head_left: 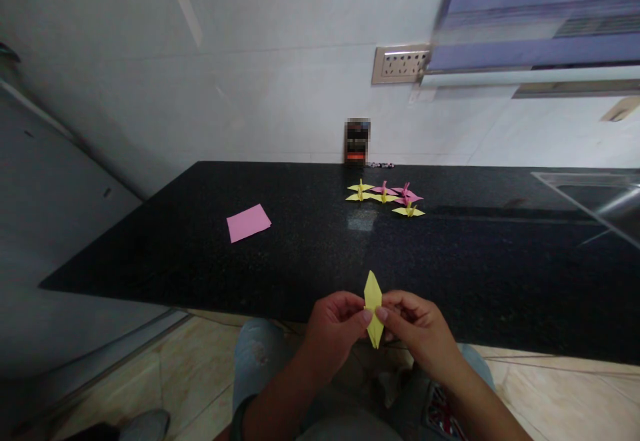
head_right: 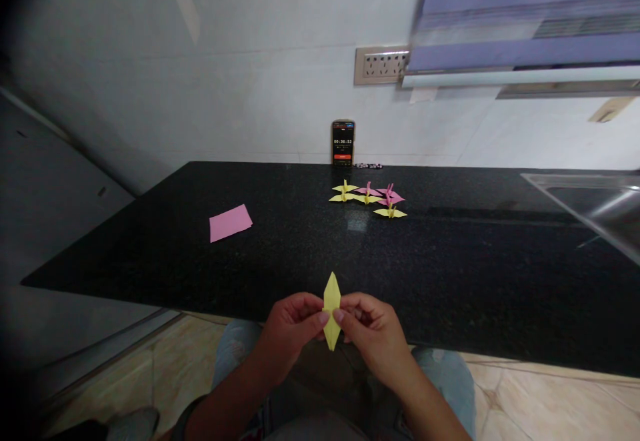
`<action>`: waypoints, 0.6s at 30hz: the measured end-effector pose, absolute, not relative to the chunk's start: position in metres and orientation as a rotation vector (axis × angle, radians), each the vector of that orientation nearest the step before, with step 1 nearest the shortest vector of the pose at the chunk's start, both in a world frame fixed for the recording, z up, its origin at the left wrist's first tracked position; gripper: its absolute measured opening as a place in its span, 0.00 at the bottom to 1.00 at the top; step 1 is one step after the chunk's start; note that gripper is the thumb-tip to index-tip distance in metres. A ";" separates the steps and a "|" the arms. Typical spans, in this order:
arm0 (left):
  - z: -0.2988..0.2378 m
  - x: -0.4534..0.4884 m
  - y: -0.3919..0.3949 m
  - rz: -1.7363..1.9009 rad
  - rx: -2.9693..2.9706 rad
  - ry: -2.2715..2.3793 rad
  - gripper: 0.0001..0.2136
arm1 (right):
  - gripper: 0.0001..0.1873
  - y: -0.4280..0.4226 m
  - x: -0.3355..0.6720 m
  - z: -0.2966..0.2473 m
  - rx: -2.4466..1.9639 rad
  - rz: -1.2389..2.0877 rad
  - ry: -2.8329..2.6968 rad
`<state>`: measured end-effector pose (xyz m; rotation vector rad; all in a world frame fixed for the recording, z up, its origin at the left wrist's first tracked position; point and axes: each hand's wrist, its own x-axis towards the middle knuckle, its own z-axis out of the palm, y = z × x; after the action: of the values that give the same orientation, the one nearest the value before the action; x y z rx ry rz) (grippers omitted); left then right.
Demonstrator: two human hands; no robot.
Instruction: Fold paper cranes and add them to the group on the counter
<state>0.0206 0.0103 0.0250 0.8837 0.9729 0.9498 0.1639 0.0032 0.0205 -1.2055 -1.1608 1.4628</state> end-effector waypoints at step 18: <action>0.031 0.017 0.013 0.873 0.950 0.946 0.05 | 0.10 0.003 0.164 0.012 -1.111 1.575 -1.136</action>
<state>0.0166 0.0131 0.0311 0.9497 0.9459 0.8728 0.1640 0.0034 0.0115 -1.1108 -1.1362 1.5752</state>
